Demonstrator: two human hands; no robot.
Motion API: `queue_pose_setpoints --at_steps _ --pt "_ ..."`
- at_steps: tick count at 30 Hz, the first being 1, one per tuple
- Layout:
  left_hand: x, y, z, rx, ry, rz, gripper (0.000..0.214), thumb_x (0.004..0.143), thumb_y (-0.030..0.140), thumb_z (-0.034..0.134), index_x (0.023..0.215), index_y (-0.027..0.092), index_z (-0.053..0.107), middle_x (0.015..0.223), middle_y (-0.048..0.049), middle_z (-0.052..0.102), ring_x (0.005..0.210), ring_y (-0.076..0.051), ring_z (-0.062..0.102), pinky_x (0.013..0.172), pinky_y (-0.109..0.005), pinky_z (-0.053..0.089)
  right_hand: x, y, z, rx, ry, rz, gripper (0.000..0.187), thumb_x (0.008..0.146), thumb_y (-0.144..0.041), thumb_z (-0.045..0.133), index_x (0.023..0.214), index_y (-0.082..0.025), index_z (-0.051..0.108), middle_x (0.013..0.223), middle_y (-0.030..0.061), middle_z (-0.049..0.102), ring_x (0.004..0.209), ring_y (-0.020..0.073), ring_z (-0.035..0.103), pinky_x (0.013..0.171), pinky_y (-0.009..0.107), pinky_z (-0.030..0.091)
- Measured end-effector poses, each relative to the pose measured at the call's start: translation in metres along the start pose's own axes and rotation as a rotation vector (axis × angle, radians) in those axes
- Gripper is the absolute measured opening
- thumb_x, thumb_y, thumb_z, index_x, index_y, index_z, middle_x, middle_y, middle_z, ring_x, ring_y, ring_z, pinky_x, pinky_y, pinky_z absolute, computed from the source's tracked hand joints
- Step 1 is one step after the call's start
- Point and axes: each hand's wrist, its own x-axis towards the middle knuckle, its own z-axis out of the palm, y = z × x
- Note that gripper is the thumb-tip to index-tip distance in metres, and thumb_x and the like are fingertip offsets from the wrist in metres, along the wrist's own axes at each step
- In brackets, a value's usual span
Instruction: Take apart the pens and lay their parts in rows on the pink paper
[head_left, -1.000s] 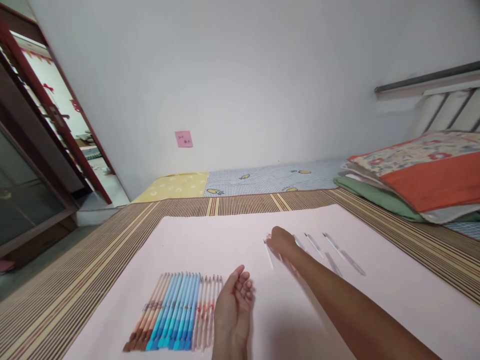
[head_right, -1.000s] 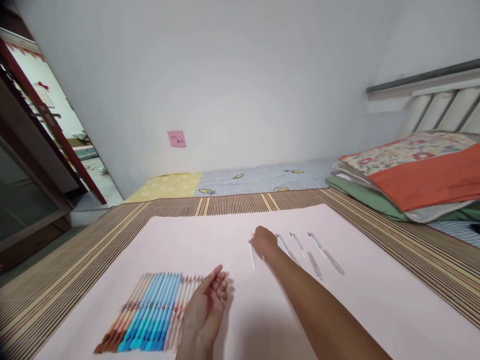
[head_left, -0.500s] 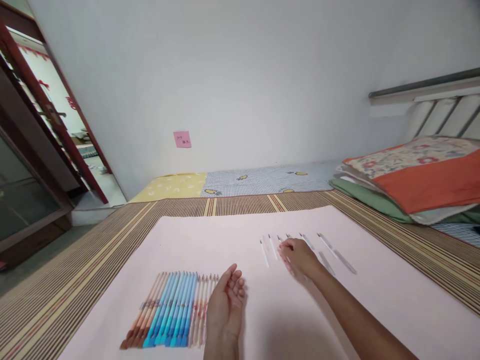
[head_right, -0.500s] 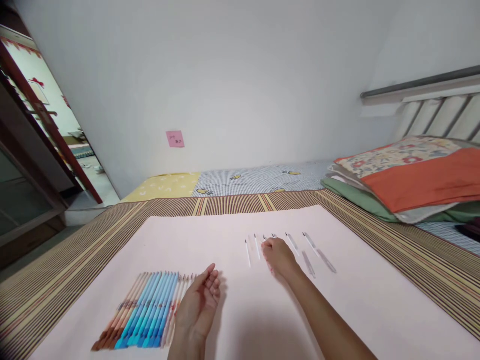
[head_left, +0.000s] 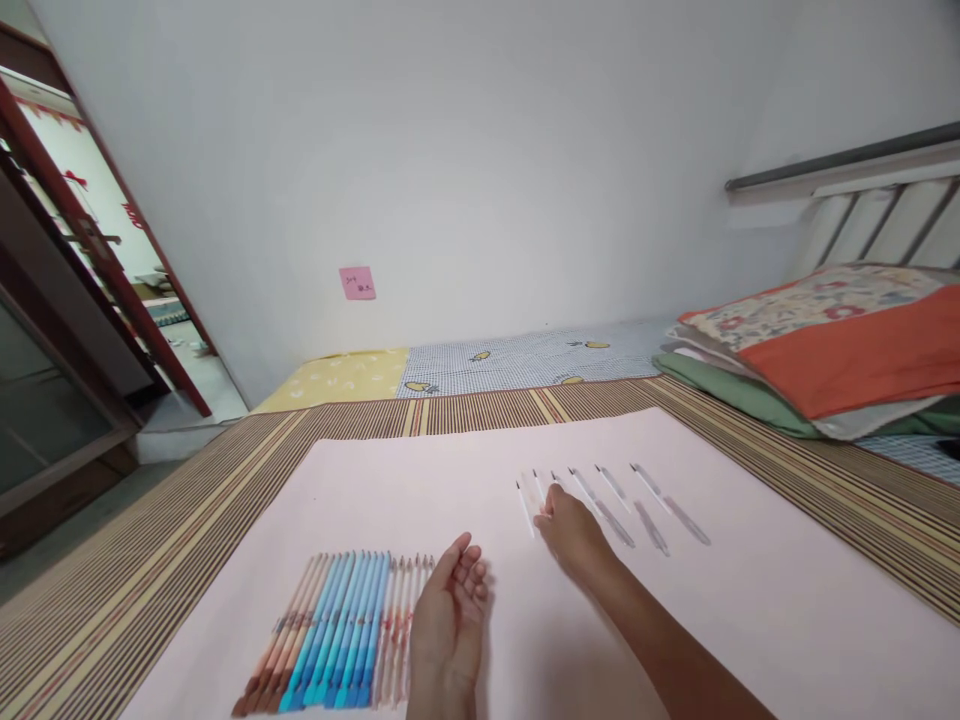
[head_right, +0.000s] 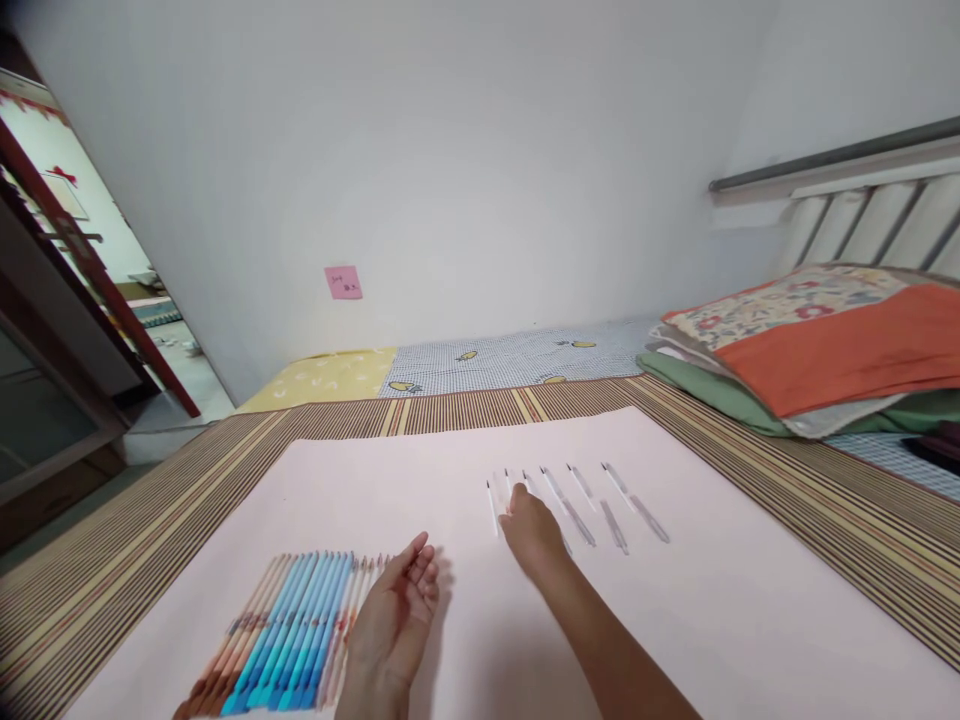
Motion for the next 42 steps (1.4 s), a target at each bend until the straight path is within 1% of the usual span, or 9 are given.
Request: queue_pose_setpoints --at_steps 6,9,11,14,18,26,37,39,42 --pt "0.002 0.000 -0.002 -0.001 -0.009 0.006 0.012 0.089 0.006 0.056 0.089 0.005 0.068 0.065 -0.0076 0.068 0.049 -0.010 0.062 0.045 -0.016 0.048 0.000 -0.007 0.003 -0.037 -0.013 -0.015 0.003 0.086 -0.018 0.055 0.084 -0.019 0.054 0.079 0.0048 0.065 0.068 0.0166 0.058 0.057 0.025 0.028" --pt "0.004 0.000 -0.004 -0.002 -0.013 0.009 0.013 0.089 0.006 0.056 0.090 0.006 0.068 0.066 -0.0075 0.068 0.049 -0.010 0.062 0.044 -0.016 0.048 -0.006 -0.005 -0.002 -0.036 -0.021 -0.013 0.009 0.089 -0.024 0.052 0.082 -0.020 0.052 0.078 0.0049 0.064 0.069 0.0169 0.058 0.058 0.026 0.028" --pt "0.005 0.000 -0.005 -0.005 -0.010 0.012 0.013 0.089 0.006 0.056 0.091 0.006 0.068 0.066 -0.0073 0.068 0.050 -0.009 0.062 0.044 -0.016 0.047 -0.012 0.000 -0.005 -0.028 -0.036 -0.018 0.010 0.088 -0.024 0.053 0.079 -0.021 0.050 0.077 0.0034 0.063 0.068 0.0160 0.057 0.058 0.025 0.029" --pt "0.007 -0.002 -0.004 -0.003 -0.011 0.012 0.012 0.089 0.006 0.056 0.092 0.005 0.068 0.067 -0.0074 0.068 0.051 -0.010 0.063 0.046 -0.017 0.049 -0.024 0.007 -0.008 -0.016 -0.062 -0.036 0.013 0.080 -0.018 0.058 0.077 -0.022 0.046 0.076 0.0005 0.061 0.067 0.0145 0.054 0.057 0.024 0.028" --pt "0.007 -0.005 -0.003 0.016 -0.004 0.006 0.012 0.089 0.006 0.056 0.094 0.005 0.067 0.066 -0.0069 0.068 0.049 -0.010 0.063 0.044 -0.016 0.048 -0.032 0.011 -0.010 -0.050 -0.071 -0.065 0.014 0.077 -0.009 0.053 0.079 -0.021 0.046 0.076 -0.0005 0.058 0.066 0.0135 0.052 0.057 0.024 0.027" --pt "0.007 -0.007 -0.001 0.022 -0.003 0.018 0.013 0.091 0.005 0.054 0.094 0.005 0.067 0.065 -0.0069 0.069 0.050 -0.009 0.063 0.046 -0.016 0.050 -0.032 0.009 -0.009 -0.099 -0.068 -0.044 0.011 0.082 -0.008 0.050 0.086 -0.018 0.052 0.081 0.0032 0.056 0.067 0.0154 0.052 0.058 0.026 0.027" --pt "0.008 -0.009 -0.002 0.028 -0.001 0.013 0.013 0.090 0.005 0.055 0.094 0.005 0.067 0.065 -0.0068 0.068 0.050 -0.009 0.062 0.045 -0.016 0.049 -0.033 0.005 -0.003 -0.067 -0.055 -0.038 0.009 0.085 -0.011 0.052 0.089 -0.019 0.055 0.078 0.0018 0.061 0.069 0.0158 0.058 0.060 0.025 0.031" --pt "0.008 -0.009 -0.002 0.032 0.002 0.016 0.013 0.090 0.005 0.055 0.095 0.004 0.067 0.066 -0.0071 0.068 0.050 -0.009 0.063 0.045 -0.016 0.049 -0.033 0.006 -0.003 -0.066 -0.047 -0.036 0.006 0.087 -0.014 0.053 0.089 -0.019 0.055 0.081 0.0025 0.061 0.071 0.0163 0.058 0.060 0.025 0.032" --pt "0.008 -0.009 -0.002 0.029 0.003 0.015 0.013 0.090 0.006 0.055 0.094 0.005 0.068 0.066 -0.0068 0.068 0.050 -0.009 0.063 0.045 -0.015 0.049 -0.033 0.007 -0.001 -0.074 0.007 -0.068 0.002 0.089 -0.020 0.055 0.090 -0.019 0.055 0.090 0.0041 0.062 0.073 0.0159 0.058 0.061 0.025 0.034"
